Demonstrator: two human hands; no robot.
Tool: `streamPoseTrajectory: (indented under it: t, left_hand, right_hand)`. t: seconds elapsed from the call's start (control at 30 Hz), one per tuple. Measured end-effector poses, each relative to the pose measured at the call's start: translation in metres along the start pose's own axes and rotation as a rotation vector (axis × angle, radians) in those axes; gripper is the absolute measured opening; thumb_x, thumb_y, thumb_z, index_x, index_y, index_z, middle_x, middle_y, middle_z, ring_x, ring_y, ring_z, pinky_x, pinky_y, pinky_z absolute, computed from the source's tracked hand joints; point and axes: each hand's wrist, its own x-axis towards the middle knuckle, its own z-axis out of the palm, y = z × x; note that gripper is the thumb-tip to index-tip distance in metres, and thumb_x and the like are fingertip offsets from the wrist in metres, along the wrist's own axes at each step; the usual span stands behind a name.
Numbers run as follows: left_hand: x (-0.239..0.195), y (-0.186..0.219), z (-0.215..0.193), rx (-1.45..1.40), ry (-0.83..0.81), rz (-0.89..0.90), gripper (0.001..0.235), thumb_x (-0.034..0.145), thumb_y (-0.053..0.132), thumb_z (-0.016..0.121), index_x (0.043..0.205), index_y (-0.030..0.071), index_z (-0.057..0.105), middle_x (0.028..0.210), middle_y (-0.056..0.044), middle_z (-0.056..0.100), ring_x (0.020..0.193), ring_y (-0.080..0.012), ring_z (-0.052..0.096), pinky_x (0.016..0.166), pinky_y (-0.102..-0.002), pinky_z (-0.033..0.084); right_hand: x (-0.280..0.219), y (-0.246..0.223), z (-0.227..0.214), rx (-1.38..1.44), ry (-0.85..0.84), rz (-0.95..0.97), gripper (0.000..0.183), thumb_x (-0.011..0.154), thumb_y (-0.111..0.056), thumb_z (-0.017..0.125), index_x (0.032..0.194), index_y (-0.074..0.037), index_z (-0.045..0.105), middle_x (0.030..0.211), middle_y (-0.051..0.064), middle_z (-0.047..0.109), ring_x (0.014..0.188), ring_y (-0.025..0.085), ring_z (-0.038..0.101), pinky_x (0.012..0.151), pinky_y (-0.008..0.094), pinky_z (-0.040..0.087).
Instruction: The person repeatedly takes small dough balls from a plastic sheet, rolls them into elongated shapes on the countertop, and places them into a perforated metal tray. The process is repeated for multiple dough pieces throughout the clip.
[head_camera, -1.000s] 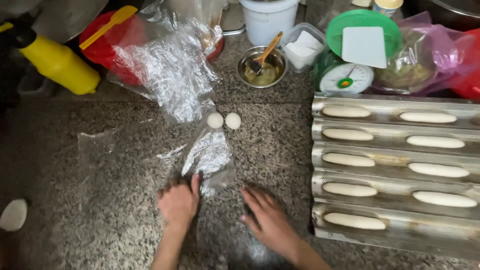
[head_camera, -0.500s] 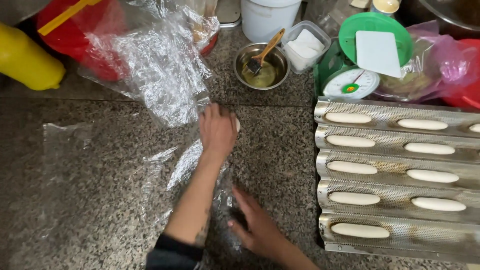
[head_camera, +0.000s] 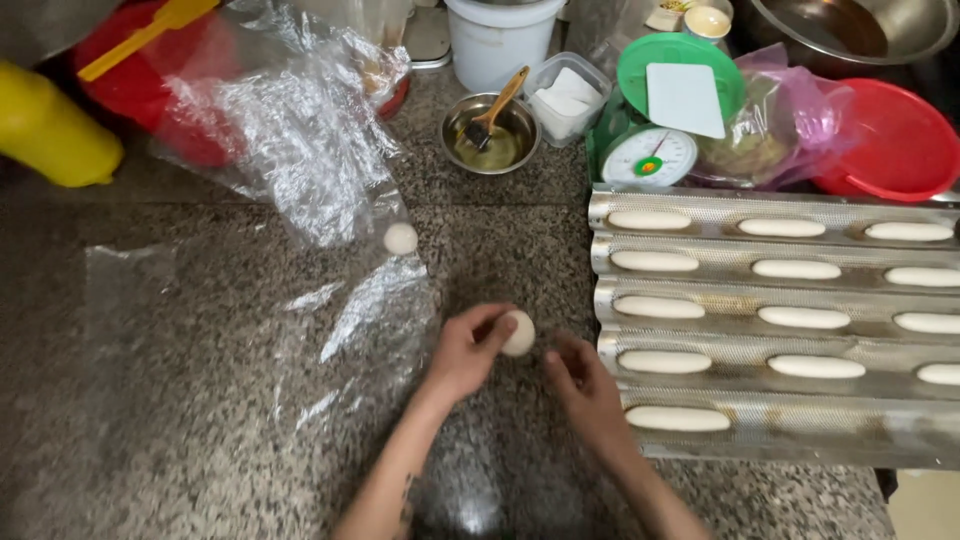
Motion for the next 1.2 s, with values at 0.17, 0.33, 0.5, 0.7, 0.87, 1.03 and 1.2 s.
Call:
streamPoseTrajectory:
  t: [0.17,0.33,0.5,0.7,0.87,1.03,1.2]
  left_hand:
    - [-0.078,0.033,0.011,-0.007,-0.015,-0.019,0.051,0.109,0.045,0.063,0.143,0.011,0.081,0.147,-0.007,0.082,0.132,-0.0209,0.076,0.108,-0.036,0.06]
    - [-0.117,0.06,0.019,0.193,0.261,-0.143,0.055,0.118,0.049,0.05,0.14,0.012,0.083,0.135,-0.023,0.083,0.138,-0.0484,0.07,0.116,-0.062,0.054]
    - [-0.163,0.085,0.051,0.349,0.46,-0.059,0.064,0.124,0.045,0.038,0.107,0.002,0.083,0.096,-0.034,0.083,0.103,-0.0598,0.077,0.099,-0.064,0.056]
    - [-0.144,0.025,0.068,0.368,0.545,0.286,0.029,0.122,0.008,0.047,0.118,0.002,0.075,0.083,-0.005,0.077,0.051,-0.0139,0.069,0.033,-0.024,0.057]
    - [-0.154,0.036,0.097,0.384,0.496,0.127,0.035,0.125,0.037,0.033,0.118,0.014,0.058,0.073,0.001,0.069,0.043,-0.0123,0.061,0.029,-0.028,0.053]
    - [-0.163,0.04,0.108,0.28,0.356,-0.092,0.077,0.118,0.056,0.019,0.101,0.014,0.081,0.074,-0.011,0.081,0.061,-0.0294,0.079,0.06,-0.046,0.06]
    - [-0.153,0.045,0.099,-0.266,0.471,-0.168,0.069,0.123,0.049,0.029,0.098,0.008,0.078,0.079,-0.003,0.07,0.068,-0.0161,0.065,0.056,-0.026,0.049]
  right_hand:
    - [-0.031,-0.019,-0.007,0.15,-0.208,0.064,0.046,0.098,-0.034,0.079,0.134,-0.007,0.082,0.119,0.011,0.089,0.109,0.023,0.081,0.097,0.039,0.063]
    - [-0.027,0.04,0.01,0.191,-0.231,-0.184,0.049,0.099,-0.035,0.092,0.131,0.001,0.082,0.111,0.027,0.085,0.104,0.04,0.085,0.091,0.057,0.066]
    - [-0.063,0.011,0.026,0.119,-0.261,-0.231,0.047,0.104,-0.031,0.085,0.128,0.007,0.074,0.1,0.029,0.083,0.084,0.036,0.086,0.077,0.055,0.068]
    - [-0.105,-0.033,0.034,0.022,-0.339,0.033,0.055,0.112,-0.048,0.052,0.144,-0.01,0.076,0.125,0.013,0.086,0.117,0.027,0.079,0.103,0.039,0.069]
    - [-0.076,0.005,0.037,0.091,0.015,-0.183,0.05,0.121,-0.046,0.049,0.09,-0.012,0.069,0.079,0.003,0.066,0.071,0.017,0.06,0.062,0.03,0.053]
    - [-0.067,0.009,0.027,0.213,0.065,-0.259,0.07,0.122,-0.052,0.044,0.065,-0.015,0.059,0.053,0.001,0.056,0.047,0.015,0.048,0.045,0.033,0.035]
    - [-0.065,0.006,0.036,-0.395,0.017,-0.493,0.057,0.124,-0.04,0.039,0.094,-0.013,0.079,0.057,-0.001,0.07,0.039,0.009,0.057,0.034,0.021,0.042]
